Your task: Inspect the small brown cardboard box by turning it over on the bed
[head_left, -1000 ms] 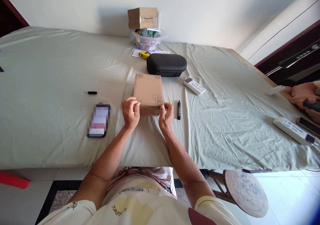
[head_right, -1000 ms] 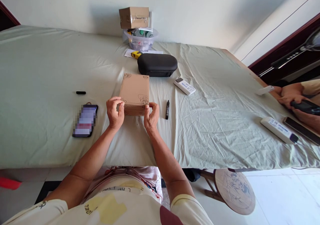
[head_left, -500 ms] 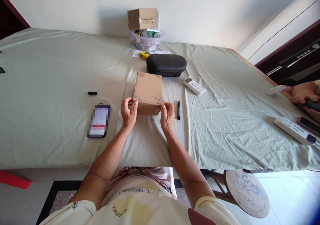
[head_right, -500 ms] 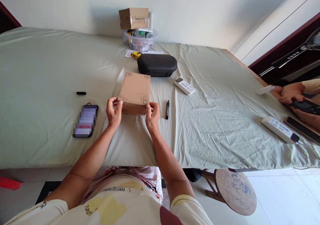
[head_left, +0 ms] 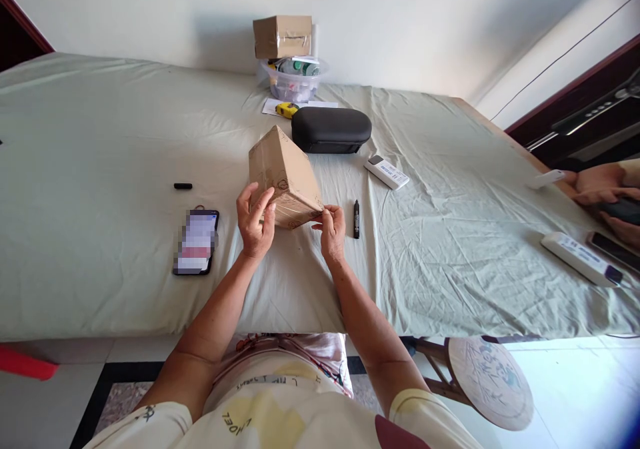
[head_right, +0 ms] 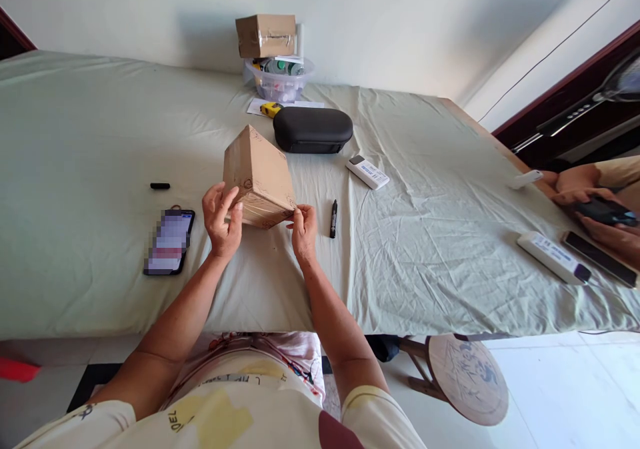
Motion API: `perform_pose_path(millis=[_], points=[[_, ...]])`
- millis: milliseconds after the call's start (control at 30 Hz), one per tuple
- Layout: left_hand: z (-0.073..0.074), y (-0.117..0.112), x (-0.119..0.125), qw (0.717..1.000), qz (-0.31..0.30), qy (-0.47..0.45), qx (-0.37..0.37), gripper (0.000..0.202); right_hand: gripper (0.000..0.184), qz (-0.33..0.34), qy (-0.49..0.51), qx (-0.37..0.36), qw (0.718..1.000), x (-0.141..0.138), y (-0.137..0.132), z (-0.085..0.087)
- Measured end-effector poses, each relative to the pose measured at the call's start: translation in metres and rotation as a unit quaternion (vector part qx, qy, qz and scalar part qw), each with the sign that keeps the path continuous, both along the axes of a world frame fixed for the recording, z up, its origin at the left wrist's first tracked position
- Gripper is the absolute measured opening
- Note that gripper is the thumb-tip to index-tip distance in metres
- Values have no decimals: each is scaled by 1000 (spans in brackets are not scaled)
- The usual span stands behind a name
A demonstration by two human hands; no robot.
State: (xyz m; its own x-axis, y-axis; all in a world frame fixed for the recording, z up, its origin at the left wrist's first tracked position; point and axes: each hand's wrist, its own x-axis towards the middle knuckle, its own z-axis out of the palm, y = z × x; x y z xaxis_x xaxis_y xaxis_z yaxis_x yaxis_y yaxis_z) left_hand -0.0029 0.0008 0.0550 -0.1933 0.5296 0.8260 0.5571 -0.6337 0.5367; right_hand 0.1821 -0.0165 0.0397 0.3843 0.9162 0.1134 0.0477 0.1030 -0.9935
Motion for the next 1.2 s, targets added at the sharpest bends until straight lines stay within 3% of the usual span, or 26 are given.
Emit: perform_pose_path(millis=[100, 200, 500, 600, 667, 767, 900, 1067, 1200], points=[[0, 2, -2, 999, 12, -17, 27, 32, 27, -42, -84, -21, 995, 2, 1, 1], [-2, 5, -4, 999, -10, -33, 4, 30, 25, -76, -158, -31, 984, 5, 1, 2], [-7, 2, 4, 995, -101, 5, -10, 29, 21, -96, -171, -32, 980, 18, 10, -7], [-9, 1, 8, 993, -116, 22, -14, 33, 35, -109, -177, 37, 978, 18, 7, -6], [-10, 2, 10, 992, -115, 50, -10, 34, 49, -108, -231, 115, 960, 15, 2, -4], [-12, 1, 12, 988, -129, 80, -3, 37, 57, -81, -368, 208, 903, 9, -6, 2], [-15, 1, 14, 987, -133, 88, -2, 44, 49, -66, -486, 194, 850, 1, -13, 5], [-17, 3, 14, 984, -160, 73, 1, 45, 51, -63, -535, 172, 825, 0, -16, 6], [-20, 3, 16, 984, -163, 68, -23, 38, 50, -63, -518, 158, 839, -1, -14, 5]])
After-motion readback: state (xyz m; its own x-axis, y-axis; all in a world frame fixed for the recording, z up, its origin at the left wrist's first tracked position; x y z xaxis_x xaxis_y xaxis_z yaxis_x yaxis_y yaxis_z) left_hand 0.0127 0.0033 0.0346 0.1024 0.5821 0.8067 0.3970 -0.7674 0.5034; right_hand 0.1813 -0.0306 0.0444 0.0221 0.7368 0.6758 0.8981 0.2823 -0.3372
